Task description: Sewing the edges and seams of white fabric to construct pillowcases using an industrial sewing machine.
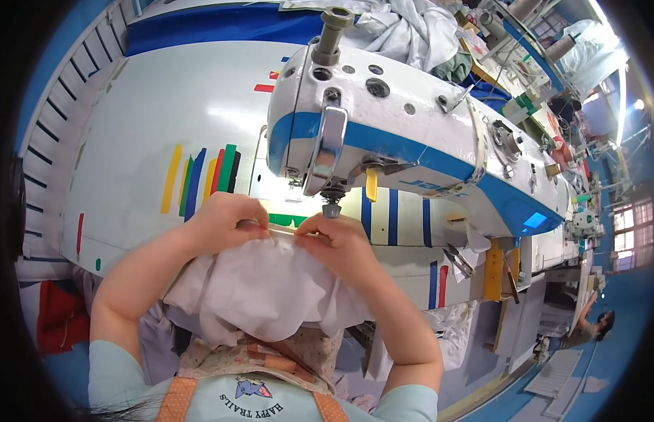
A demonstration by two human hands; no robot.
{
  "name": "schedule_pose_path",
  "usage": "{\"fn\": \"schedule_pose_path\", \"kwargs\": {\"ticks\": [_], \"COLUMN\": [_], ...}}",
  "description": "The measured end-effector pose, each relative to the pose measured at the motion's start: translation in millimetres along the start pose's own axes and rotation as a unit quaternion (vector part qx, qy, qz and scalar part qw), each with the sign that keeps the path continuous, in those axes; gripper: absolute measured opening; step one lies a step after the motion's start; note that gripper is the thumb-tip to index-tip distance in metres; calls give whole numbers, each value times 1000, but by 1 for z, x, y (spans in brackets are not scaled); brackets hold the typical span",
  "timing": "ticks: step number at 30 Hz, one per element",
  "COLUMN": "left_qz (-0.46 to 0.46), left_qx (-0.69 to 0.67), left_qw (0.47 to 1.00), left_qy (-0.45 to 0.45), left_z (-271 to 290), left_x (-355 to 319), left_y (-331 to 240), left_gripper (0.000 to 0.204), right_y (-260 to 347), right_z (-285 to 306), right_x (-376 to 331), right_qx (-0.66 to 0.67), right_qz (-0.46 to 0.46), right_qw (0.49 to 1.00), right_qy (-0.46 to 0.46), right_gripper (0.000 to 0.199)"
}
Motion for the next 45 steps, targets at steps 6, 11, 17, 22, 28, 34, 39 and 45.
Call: {"fn": "schedule_pose_path", "kwargs": {"ticks": [6,11,17,22,28,34,39,45], "left_qz": [-14,-16,9,47,86,110,88,9], "left_qx": [-19,-25,24,66,88,45,75,110], "left_qw": [999,999,998,995,992,993,993,992], "left_qy": [-24,-40,-59,-58,-40,-28,-8,-66], "left_z": [0,1,-1,-3,-4,-3,-7,-11], "left_x": [-1,1,2,3,7,7,8,1], "left_y": [3,2,0,-1,1,2,4,4], "left_gripper": [14,16,16,17,17,17,16,11], "right_y": [-7,-12,-14,-17,-6,-4,-7,-7], "right_z": [-3,-2,-8,-11,-10,-11,-11,-11], "right_x": [2,0,-1,1,4,9,6,2], "right_qx": [43,49,-4,-52,-140,-178,-218,-222], "right_qz": [-57,-51,-34,-16,-36,-48,58,103], "right_qw": [997,997,997,996,987,981,972,967], "right_qy": [13,-19,-63,-75,-69,-57,-66,-77], "right_gripper": [7,9,12,15,18,14,9,14]}}
Point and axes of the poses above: each hand's wrist, its own x-axis towards the middle knuckle, its own z-axis out of the back of the hand, y = z × x, the point moved 5 cm from there along x, towards the middle knuckle, and after that the axes turned 4 degrees about -z, right-handed, at the moved point
